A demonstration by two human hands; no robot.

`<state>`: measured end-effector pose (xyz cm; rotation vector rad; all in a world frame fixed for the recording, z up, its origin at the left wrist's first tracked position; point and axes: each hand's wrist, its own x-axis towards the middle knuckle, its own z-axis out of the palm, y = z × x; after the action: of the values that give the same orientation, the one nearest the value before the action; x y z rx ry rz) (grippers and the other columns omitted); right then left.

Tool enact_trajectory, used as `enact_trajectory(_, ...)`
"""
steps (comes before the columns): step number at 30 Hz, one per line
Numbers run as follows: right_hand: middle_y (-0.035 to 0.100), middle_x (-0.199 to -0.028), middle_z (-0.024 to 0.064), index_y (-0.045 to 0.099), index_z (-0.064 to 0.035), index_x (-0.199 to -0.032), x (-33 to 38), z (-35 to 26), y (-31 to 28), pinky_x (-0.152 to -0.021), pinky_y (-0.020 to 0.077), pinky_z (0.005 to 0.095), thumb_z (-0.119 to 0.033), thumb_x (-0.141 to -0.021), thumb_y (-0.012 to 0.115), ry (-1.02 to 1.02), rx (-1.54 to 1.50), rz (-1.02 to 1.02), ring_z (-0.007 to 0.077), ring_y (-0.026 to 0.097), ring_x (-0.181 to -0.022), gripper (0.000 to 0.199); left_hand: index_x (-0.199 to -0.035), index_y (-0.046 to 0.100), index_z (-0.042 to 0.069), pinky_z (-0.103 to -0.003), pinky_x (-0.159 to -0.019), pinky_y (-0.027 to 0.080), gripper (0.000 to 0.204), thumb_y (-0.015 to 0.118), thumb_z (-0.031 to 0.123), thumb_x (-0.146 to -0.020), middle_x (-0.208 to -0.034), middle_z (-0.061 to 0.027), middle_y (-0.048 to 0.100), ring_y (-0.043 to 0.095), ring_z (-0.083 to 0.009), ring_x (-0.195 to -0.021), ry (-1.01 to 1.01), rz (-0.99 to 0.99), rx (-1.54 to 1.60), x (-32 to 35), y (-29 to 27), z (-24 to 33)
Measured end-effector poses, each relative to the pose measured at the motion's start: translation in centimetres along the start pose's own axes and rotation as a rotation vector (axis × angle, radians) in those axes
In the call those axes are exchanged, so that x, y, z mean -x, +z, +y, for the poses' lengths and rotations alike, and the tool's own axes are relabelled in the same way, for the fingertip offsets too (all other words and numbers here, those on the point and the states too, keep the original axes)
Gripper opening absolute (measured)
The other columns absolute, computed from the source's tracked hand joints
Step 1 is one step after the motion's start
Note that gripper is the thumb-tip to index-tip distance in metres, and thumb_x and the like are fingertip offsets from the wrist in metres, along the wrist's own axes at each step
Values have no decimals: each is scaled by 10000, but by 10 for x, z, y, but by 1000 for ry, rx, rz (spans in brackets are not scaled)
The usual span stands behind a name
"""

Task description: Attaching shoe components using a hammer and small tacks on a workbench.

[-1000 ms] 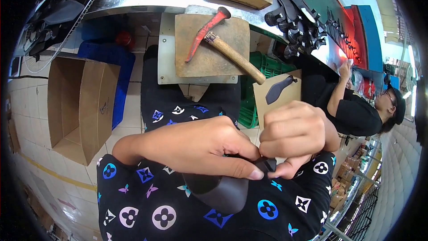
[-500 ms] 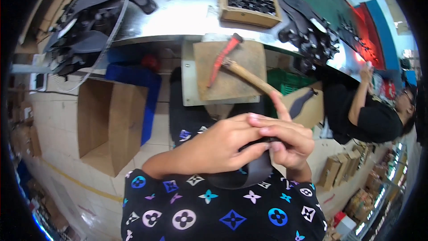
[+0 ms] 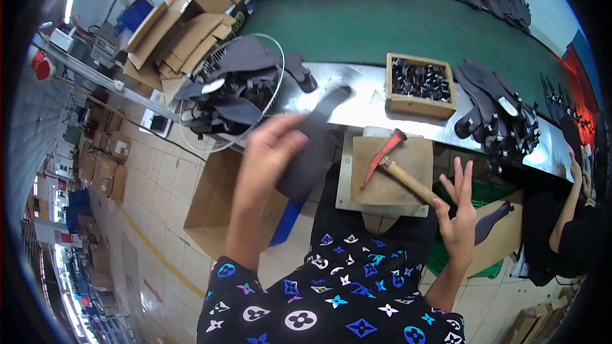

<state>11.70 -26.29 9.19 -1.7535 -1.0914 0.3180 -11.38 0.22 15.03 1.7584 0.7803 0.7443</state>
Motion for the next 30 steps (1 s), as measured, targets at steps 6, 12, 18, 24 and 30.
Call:
enact_trajectory(6, 482, -1487, 207, 251, 9, -1548, 26, 31, -6, -910, 533, 361, -96, -972, 592, 87, -58, 62, 315, 684, -1107, 677, -1339, 467, -102, -448, -1088, 397, 551, 686, 151, -901, -1390, -304, 490, 478, -396, -1309, 216, 776, -1176, -88, -104, -35)
enact_trajectory(12, 608, -1350, 214, 454, 34, -1442, 52, 46, -14, -913, 529, 356, -81, -977, 561, 172, -142, 193, 291, 699, -1070, 492, -1086, 700, -46, -582, -1194, 143, 465, 631, 378, -907, -1495, -246, 439, 279, -376, -1472, 244, 296, -1634, -166, 3, -95)
enact_trajectory(18, 660, -1268, 167, 577, 7, -1332, 54, 46, -16, -968, 492, 367, -112, -947, 612, 107, 83, 194, 290, 657, -1127, 405, -1046, 699, -33, -608, -1187, 145, 299, 619, 199, -875, -1363, -216, 580, 429, -341, -1390, 339, 298, -1402, -198, 11, -163)
enact_trajectory(24, 638, -1282, 195, 582, 47, -1284, 36, 45, -4, -984, 467, 434, -119, -878, 696, -159, 230, 103, 345, 629, -1113, 453, -1164, 584, -63, -487, -897, 452, 282, 547, 157, -993, -1136, -246, 629, 591, -419, -1015, 468, 571, -887, -195, 10, -102)
enact_trajectory(30, 659, -1234, 197, 605, 44, -1250, 16, 62, -10, -958, 483, 432, -133, -905, 676, -162, 275, 241, 345, 641, -1085, 394, -1039, 573, -87, -524, -855, 457, 465, 513, 374, -1030, -1046, -297, 616, 584, -459, -964, 423, 1076, -914, -186, -119, -68)
